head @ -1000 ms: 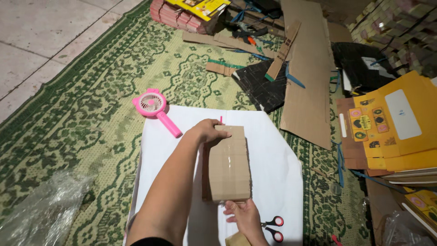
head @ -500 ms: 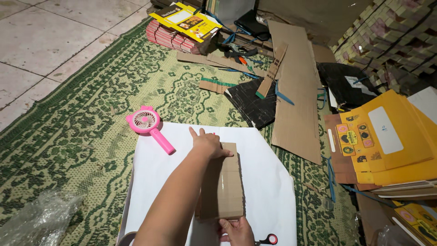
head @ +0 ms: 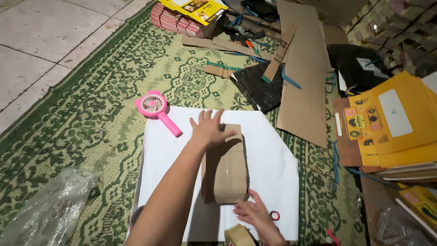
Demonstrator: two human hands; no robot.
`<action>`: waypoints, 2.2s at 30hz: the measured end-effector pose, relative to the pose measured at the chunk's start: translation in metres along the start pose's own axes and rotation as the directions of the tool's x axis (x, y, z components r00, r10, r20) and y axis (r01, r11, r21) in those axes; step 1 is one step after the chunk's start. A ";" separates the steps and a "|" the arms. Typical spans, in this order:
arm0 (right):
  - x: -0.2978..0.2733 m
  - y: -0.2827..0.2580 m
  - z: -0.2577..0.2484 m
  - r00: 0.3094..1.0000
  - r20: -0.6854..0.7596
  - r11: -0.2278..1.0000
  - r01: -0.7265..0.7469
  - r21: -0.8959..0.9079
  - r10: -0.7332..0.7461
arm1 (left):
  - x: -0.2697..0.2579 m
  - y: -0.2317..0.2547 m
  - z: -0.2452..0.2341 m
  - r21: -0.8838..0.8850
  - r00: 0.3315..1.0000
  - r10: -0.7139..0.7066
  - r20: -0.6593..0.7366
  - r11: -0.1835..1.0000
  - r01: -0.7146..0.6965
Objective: The person tapes a cardboard box, wraps it in patterned paper, and then wraps a pink tumbler in bubble wrap. The person uses scissors to cut tape and paper, and secures the items with tape.
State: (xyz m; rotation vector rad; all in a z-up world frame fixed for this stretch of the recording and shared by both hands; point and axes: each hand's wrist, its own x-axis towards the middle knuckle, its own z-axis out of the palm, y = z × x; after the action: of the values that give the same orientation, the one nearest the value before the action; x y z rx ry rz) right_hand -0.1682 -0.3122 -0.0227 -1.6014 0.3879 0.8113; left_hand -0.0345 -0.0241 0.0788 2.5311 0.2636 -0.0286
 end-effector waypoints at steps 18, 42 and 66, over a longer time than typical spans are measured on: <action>-0.128 0.037 0.002 0.965 0.179 0.928 0.236 -0.287 -0.190 | -0.259 0.023 0.107 -0.590 0.975 -0.104 0.197 0.781 0.203; -0.105 0.045 0.002 0.935 -0.020 0.935 0.353 -0.029 -0.354 | -0.303 0.035 0.103 -0.564 0.973 -0.120 0.195 0.798 0.211; -0.102 0.029 -0.021 0.850 -0.318 0.892 0.320 -0.320 -0.419 | -0.324 0.043 0.121 -0.668 0.931 -0.140 0.337 0.661 0.341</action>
State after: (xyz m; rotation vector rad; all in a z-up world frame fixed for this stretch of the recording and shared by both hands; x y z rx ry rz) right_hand -0.2528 -0.3583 0.0273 -2.0066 0.2338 0.2505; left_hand -0.3391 -0.1853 0.0282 1.6574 0.4150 -0.3023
